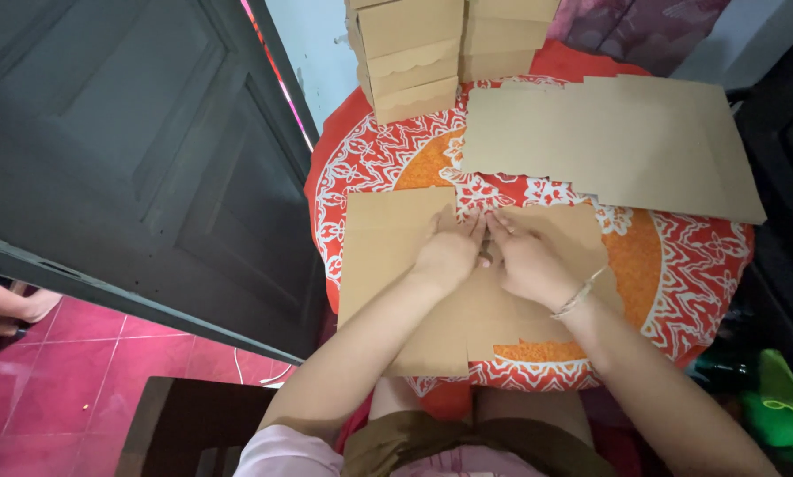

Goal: Folding flat cardboard sheets along pre-scored lines to create box components and stacking them.

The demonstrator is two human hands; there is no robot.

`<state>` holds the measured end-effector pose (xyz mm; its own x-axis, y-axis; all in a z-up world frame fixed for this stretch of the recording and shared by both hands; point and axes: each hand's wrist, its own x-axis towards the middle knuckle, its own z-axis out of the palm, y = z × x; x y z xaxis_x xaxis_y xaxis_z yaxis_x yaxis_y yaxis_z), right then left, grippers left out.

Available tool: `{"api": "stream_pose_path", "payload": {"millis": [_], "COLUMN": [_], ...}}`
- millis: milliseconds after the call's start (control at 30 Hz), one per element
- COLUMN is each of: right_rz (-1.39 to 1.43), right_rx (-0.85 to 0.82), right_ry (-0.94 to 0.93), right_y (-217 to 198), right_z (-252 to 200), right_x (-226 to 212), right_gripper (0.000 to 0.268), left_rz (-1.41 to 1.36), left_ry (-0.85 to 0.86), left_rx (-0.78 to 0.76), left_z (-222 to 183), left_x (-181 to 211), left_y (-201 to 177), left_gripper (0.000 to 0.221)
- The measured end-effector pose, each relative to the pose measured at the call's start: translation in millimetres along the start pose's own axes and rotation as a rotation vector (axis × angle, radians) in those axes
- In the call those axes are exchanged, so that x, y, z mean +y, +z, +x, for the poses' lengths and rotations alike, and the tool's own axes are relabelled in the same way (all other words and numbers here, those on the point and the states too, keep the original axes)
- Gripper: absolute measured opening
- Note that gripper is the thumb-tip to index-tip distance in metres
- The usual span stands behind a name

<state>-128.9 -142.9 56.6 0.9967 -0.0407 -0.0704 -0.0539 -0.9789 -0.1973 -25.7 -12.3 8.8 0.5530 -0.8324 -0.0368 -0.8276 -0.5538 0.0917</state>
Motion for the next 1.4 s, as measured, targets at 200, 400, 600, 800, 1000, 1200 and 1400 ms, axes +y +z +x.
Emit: {"api": "stream_pose_path", "payload": {"millis": [200,400,600,800,1000,1200,1400], "right_rz": [-0.207,-0.266,-0.267,-0.083,-0.409,-0.468,-0.337], "right_rx": [-0.01,0.111,0.057,-0.04,0.095,0.061,0.066], "right_ry": [0.124,0.143,0.156,0.115,0.066,0.157,0.066], "right_y": [16,31,-1,25,57,49,52], "right_z": [0,-6,-17,-1,10,3,8], "right_x": [-11,3,-20,-13,7,3,8], "right_gripper": [0.079,0.07,0.071,0.073,0.068,0.074,0.075], "left_rz": [-0.014,0.025,0.007,-0.098,-0.039,-0.004,-0.097], "left_ry": [-0.089,-0.133,-0.216,-0.151,-0.15,-0.262,-0.29], "left_rx": [-0.066,0.05,0.131,0.086,0.117,0.144,0.005], "left_z": [-23,-36,-46,-51,-44,-49,-54], "left_x": [21,26,34,29,27,30,33], "left_y": [-30,-39,-36,-39,-32,-34,-51], "left_gripper": [0.076,0.081,0.092,0.084,0.086,0.098,0.1]}}
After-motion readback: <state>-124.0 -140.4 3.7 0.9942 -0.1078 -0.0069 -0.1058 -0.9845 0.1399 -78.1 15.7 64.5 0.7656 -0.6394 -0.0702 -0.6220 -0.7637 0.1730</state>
